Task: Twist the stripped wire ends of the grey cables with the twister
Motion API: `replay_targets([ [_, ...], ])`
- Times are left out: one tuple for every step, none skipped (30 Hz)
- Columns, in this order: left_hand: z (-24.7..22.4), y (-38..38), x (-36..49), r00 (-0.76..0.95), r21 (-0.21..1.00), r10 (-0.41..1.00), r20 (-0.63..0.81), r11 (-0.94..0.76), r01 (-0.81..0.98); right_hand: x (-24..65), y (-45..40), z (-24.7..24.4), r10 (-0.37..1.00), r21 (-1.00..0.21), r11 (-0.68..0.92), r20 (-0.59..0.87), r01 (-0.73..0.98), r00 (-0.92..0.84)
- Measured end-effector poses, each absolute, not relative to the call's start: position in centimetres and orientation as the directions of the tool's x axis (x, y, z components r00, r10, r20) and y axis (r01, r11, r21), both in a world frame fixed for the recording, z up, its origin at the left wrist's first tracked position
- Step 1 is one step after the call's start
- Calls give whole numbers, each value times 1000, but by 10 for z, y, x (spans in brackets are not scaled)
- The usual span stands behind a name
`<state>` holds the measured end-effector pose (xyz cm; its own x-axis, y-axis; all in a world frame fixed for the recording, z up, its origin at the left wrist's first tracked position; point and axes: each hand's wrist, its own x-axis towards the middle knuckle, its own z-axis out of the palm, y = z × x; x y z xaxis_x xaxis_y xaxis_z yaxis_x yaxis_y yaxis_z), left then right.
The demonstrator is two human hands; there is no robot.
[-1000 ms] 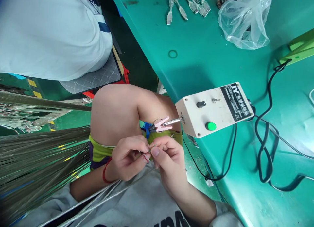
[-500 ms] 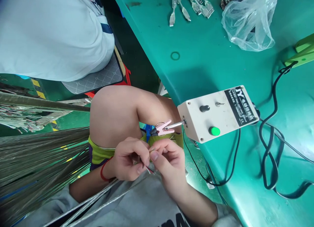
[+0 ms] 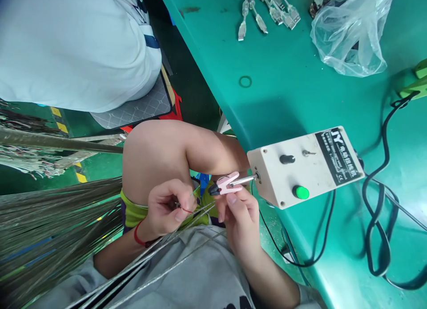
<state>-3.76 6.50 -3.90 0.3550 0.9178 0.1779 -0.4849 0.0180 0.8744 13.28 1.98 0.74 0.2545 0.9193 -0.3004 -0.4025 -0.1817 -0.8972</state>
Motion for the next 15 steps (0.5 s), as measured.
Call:
replay_targets([
  [-40,65,-38,356,880,920,163,27,-475,133,20,7,921,-894,-186,-304,-408,245],
  [-41,65,-38,354,883,923,149,37,-468,134,20,6,921,-888,-188,-308,-420,238],
  [-42,65,-38,351,885,927,135,47,-463,134,20,6,920,-878,-191,-317,-439,232],
  [-43,65,-37,347,885,930,123,56,-463,135,21,6,918,-864,-198,-329,-464,222],
  [-44,65,-37,346,883,932,113,65,-465,136,21,7,917,-846,-207,-343,-492,204],
  [-44,65,-37,348,881,932,106,75,-467,138,22,8,918,-825,-216,-353,-522,178],
  [-44,66,-37,353,880,930,99,84,-468,139,23,10,923,-800,-224,-358,-556,143],
  [-44,66,-37,358,879,929,94,91,-467,141,25,11,929,-772,-231,-356,-593,101],
  [-43,67,-37,362,881,928,91,95,-464,142,26,13,936,-741,-234,-346,-630,59],
  [-42,68,-37,364,885,927,91,93,-457,144,27,14,942,-711,-236,-334,-662,23],
  [-41,68,-37,363,890,927,96,84,-449,145,29,15,946,-687,-240,-325,-686,-5],
  [-39,69,-37,359,894,927,106,70,-444,145,30,15,947,-671,-245,-320,-700,-24],
  [-38,70,-37,355,897,928,116,56,-438,145,31,16,947,-667,-250,-321,-702,-33],
  [-37,70,-37,353,901,928,124,44,-432,145,32,15,945,-673,-253,-324,-696,-30],
  [-36,71,-37,352,906,928,125,38,-422,144,33,14,943,-684,-254,-332,-684,-18],
])
